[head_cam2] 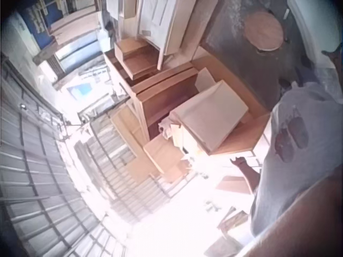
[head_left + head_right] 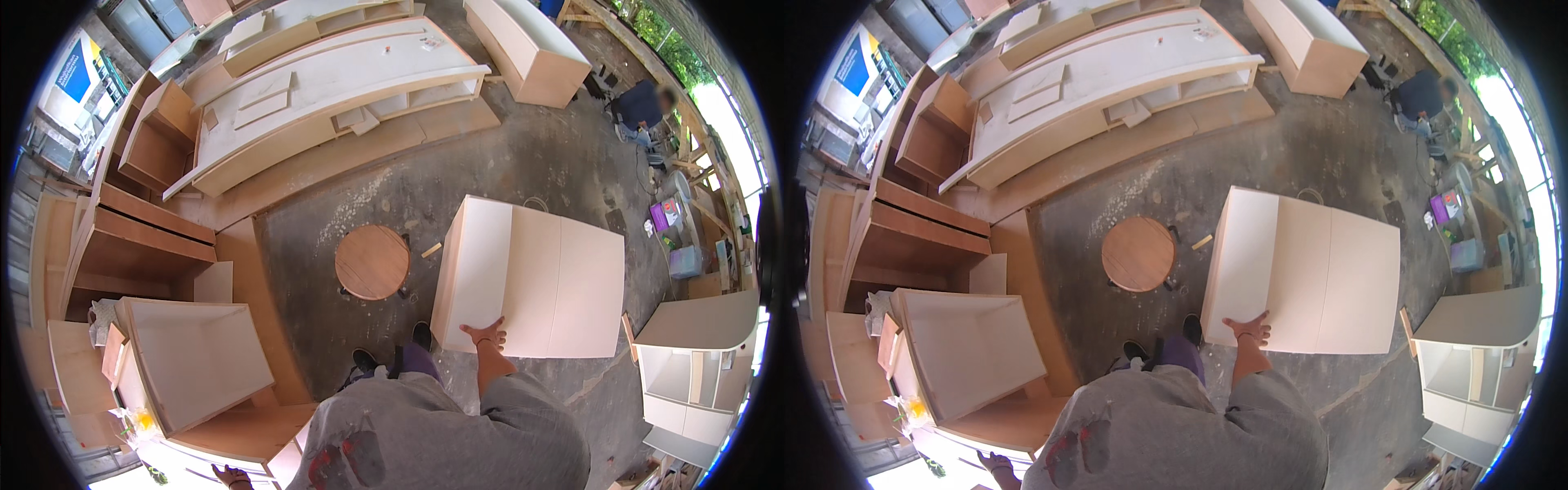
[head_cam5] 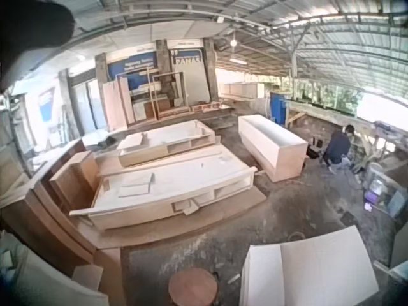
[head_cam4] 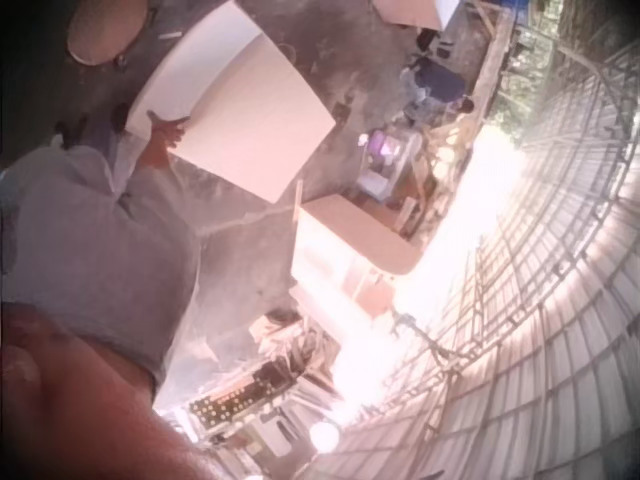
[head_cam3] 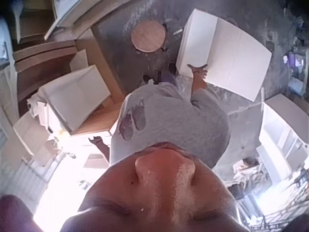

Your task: The person installs metal hinges onto white cabinet doors using an electric drill. After securing several hinges, the person gathers white furniture panels and moves them across the workshop floor.

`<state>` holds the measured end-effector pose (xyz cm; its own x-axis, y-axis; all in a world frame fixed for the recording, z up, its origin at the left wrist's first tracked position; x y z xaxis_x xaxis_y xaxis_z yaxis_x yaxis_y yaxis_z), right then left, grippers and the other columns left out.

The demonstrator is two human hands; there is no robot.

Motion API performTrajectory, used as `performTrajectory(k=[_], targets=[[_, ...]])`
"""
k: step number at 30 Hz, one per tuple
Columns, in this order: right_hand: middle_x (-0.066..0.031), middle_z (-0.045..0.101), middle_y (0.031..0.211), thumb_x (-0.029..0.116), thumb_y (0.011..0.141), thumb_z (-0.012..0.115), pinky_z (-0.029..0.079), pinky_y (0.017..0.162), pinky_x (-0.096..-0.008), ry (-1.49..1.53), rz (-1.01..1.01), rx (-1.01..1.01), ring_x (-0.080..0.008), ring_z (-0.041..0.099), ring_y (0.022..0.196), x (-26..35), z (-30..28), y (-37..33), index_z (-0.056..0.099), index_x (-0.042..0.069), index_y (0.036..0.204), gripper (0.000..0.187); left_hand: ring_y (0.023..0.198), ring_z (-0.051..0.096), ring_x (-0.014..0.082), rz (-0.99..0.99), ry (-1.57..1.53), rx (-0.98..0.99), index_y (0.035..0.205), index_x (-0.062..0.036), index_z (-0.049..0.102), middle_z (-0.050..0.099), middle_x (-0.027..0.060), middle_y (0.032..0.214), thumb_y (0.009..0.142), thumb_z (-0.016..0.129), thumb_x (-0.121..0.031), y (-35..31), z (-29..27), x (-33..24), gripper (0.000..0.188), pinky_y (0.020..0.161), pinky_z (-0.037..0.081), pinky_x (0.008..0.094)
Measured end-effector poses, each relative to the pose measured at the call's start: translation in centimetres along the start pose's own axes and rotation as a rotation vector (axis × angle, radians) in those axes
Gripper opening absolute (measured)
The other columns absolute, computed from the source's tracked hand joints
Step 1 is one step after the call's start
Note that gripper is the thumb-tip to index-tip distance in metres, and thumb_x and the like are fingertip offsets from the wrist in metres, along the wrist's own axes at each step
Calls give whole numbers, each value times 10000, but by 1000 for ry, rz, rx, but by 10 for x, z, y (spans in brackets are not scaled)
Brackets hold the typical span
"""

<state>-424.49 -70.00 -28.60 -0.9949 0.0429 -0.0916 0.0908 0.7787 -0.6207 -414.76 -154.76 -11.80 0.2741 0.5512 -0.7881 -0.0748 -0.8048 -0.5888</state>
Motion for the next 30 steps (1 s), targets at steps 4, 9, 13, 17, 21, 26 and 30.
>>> performTrajectory(k=[4, 9, 13, 17, 21, 26, 30], targets=[[-188, 355, 1280, 537, 419, 811, 297, 945, -451, 71, -56, -5, -312, 352, 1193, -11, -8, -4, 213, 175, 1344, 1159, 269, 260, 62, -86, 59, 101, 880, -116, 414, 256, -47, 411, 714, 509, -669, 16, 7, 18, 585, 235, 250, 166], [-202, 501, 1146, 466, 489, 814, 409, 843, -413, 179, -200, -67, -315, 496, 1055, -30, -2, 34, 423, 50, 1169, 888, 292, 292, 47, -48, 73, 151, 992, -87, 434, 271, -56, 421, 705, 554, -640, -23, 46, 51, 635, 269, 273, 154], [-188, 620, 921, 389, 561, 804, 480, 723, -372, 488, -495, -11, -340, 596, 848, -39, -1, 52, 548, -24, 925, 607, 289, 294, 55, -85, 69, 213, 909, -124, 447, 260, -66, 417, 695, 584, -623, -21, 65, 71, 560, 263, 257, 157], [-186, 624, 829, 353, 593, 787, 471, 707, -385, 493, -724, -63, -331, 601, 800, -18, -32, 20, 557, -11, 866, 509, 306, 299, 60, -139, 114, 499, 692, -141, 481, 268, -57, 409, 741, 566, -583, -22, 83, 110, 453, 261, 228, 206], [-182, 611, 774, 258, 649, 741, 454, 665, -387, 578, -875, -103, -320, 586, 726, 7, -44, -12, 570, -12, 842, 373, 364, 277, 69, -163, 201, 483, 774, -133, 551, 344, -44, 505, 795, 600, -419, -97, 126, 152, 291, 321, 228, 195], [-164, 606, 938, 28, 734, 642, 450, 770, -337, 628, -1154, 150, -238, 573, 851, 21, -63, -103, 533, -67, 1006, 308, 796, 563, 221, -112, 753, 566, 1099, -40, 593, 614, 101, 858, 726, 625, -540, -167, 177, 183, 625, 670, 458, 370], [-191, 538, 1098, 46, 780, 602, 418, 843, -352, 468, -1416, 348, -248, 531, 950, 55, -79, -194, 436, -100, 1163, 442, 910, 584, 250, 224, 1026, 870, 931, -10, 662, 631, 163, 939, 719, 526, -666, -240, 241, 187, 703, 786, 444, 365]])
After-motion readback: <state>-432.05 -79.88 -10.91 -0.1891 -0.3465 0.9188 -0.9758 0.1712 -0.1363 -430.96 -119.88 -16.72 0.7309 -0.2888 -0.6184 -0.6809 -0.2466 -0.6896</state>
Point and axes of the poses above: each hand's wrist, its own y-axis towards the middle knuckle, its own z-axis out of the palm, x = y × z, the point moved 3 cm from there along y, towards the middle knuckle
